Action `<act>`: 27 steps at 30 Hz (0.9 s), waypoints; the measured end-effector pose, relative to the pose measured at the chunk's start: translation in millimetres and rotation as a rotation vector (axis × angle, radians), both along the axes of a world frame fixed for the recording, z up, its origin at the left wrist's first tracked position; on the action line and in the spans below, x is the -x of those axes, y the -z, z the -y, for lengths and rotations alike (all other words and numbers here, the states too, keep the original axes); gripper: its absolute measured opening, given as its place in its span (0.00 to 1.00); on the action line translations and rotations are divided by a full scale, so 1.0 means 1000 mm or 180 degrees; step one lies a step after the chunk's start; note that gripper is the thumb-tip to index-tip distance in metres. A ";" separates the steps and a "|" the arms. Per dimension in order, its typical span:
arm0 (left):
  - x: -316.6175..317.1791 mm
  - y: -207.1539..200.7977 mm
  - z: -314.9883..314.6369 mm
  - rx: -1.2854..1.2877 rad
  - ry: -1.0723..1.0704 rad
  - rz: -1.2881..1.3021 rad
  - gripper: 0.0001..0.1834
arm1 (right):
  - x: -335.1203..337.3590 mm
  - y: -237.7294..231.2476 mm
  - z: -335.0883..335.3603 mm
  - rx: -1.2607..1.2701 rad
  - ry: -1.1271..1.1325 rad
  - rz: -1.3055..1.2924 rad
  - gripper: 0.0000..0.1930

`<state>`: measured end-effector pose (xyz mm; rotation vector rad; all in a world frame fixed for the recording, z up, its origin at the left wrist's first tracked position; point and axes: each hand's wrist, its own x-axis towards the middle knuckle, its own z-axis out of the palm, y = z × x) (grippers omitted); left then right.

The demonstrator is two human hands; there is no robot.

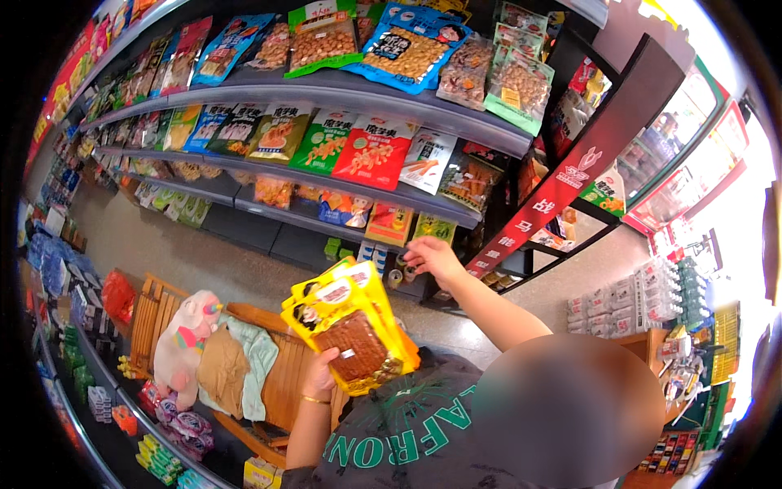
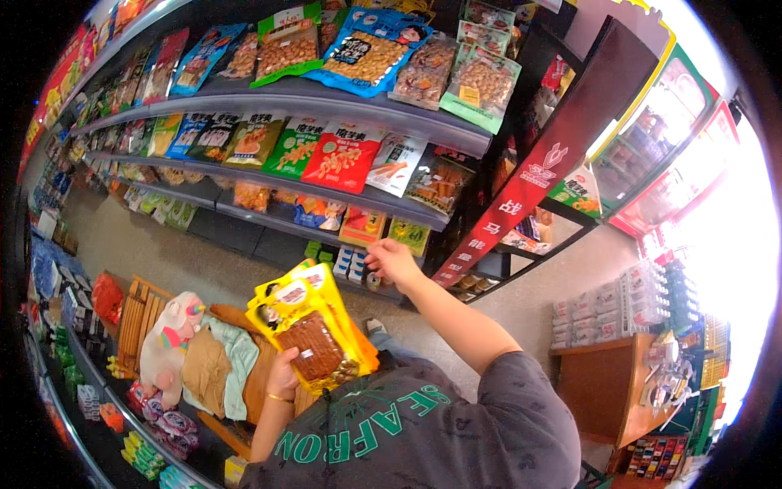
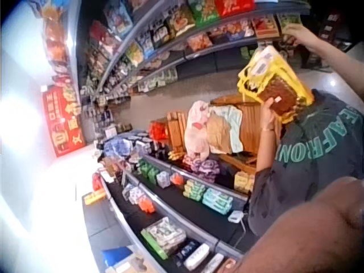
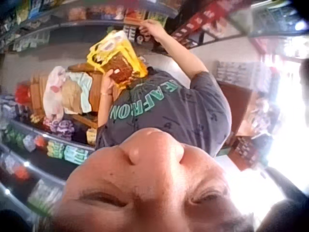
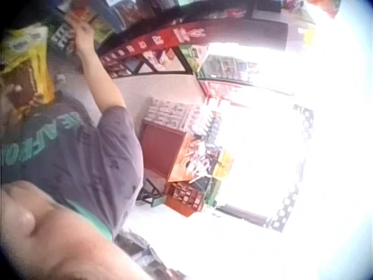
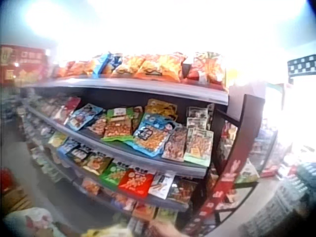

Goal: The person walks through a small store, picks up packaged snacks from a counter, uses a handheld label printer to apply labels to the packages, and then places the labeled items onto a shelf. The person also moves a cardboard box.

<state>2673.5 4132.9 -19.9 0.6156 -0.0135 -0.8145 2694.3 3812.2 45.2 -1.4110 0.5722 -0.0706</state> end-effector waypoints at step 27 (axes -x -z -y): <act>-0.040 0.005 -0.047 -0.0224 -0.0565 -0.0144 0.32 | -0.081 0.007 0.193 0.3238 0.2333 -0.1516 0.32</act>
